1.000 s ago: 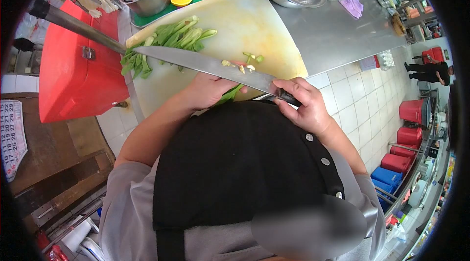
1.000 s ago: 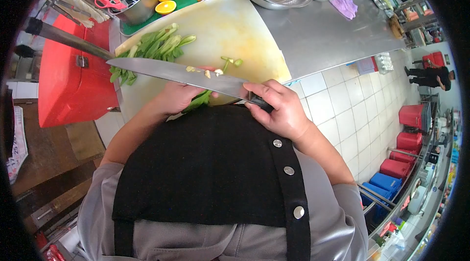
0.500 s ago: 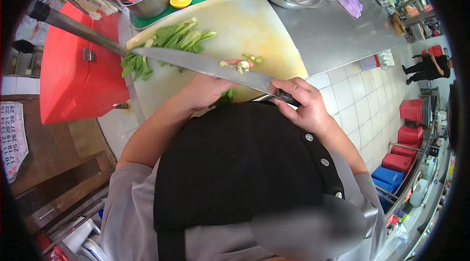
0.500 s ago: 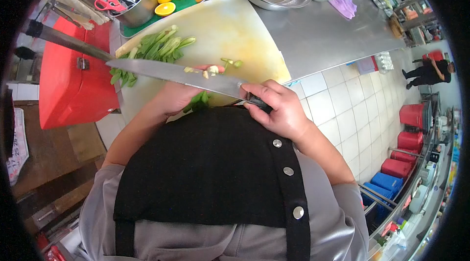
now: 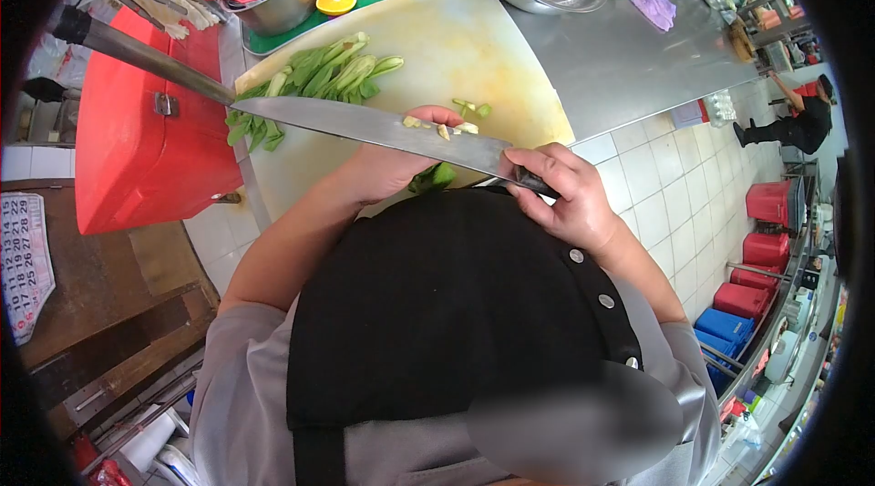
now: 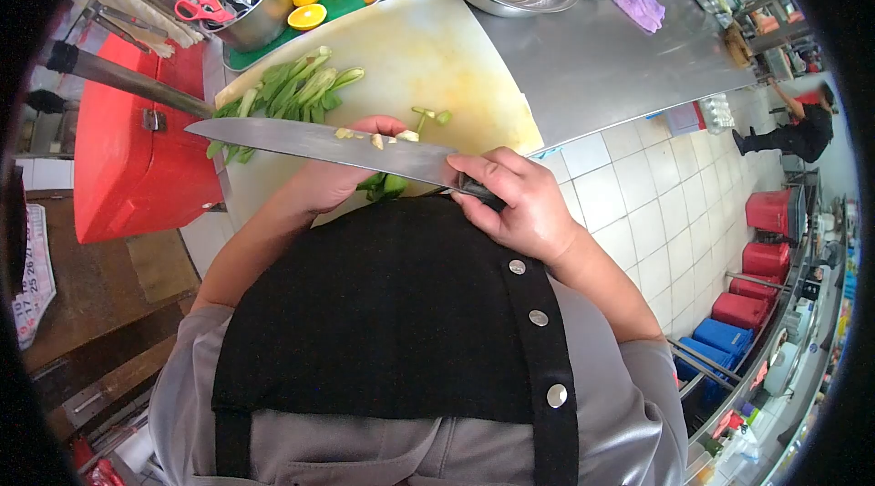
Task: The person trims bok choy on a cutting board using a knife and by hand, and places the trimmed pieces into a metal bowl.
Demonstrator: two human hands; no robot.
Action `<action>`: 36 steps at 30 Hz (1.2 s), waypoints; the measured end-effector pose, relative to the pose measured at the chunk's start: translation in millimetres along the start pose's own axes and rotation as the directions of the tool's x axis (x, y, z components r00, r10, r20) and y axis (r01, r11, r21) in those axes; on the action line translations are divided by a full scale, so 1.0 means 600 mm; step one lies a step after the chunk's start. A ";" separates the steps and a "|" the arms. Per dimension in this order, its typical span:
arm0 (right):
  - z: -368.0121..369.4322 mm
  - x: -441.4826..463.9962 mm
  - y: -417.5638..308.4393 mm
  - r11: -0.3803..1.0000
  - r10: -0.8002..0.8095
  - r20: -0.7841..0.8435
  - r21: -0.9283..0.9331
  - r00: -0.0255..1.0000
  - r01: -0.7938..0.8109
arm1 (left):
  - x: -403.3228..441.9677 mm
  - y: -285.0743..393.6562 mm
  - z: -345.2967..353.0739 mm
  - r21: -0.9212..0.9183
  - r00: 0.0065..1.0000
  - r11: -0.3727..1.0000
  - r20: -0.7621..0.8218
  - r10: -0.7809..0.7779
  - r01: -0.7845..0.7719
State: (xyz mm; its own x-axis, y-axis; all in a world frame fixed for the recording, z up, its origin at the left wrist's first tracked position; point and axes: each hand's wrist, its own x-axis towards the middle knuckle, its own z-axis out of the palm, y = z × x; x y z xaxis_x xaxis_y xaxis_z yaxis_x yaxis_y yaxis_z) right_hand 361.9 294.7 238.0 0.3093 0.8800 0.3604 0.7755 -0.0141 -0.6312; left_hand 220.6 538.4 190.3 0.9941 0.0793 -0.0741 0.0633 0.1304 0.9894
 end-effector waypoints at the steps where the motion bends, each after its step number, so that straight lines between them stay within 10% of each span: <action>1: 0.000 -0.001 0.001 1.000 0.003 0.000 -0.005 1.000 -0.003 | 0.000 0.000 -0.002 0.009 1.000 1.000 0.003 0.006 -0.006; 11: 0.007 -0.028 0.021 0.976 0.200 -0.034 0.094 0.979 -0.196 | -0.013 0.030 -0.018 -0.177 0.994 0.984 0.106 0.007 0.012; 14: 0.013 -0.045 0.030 0.933 0.348 -0.049 0.114 0.936 -0.341 | -0.008 0.010 -0.027 -0.308 0.997 0.952 -0.070 -0.016 -0.007; 20: 0.027 -0.056 0.038 0.895 0.417 -0.078 0.205 0.905 -0.395 | 0.007 0.017 -0.043 -0.664 0.903 0.725 -0.179 -0.391 0.182; 36: 0.031 -0.060 0.042 0.921 0.373 -0.119 0.164 0.920 -0.353 | 0.008 0.003 -0.029 0.093 0.965 0.995 -0.262 -0.019 0.045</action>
State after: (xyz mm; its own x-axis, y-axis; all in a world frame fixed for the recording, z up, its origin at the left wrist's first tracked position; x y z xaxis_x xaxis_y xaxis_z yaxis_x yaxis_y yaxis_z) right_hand 359.8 271.6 196.4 0.6397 0.7478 0.1779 0.5153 -0.2455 -0.8211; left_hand 224.1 556.1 189.4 0.9349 0.3328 -0.1231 0.1158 0.0417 0.9924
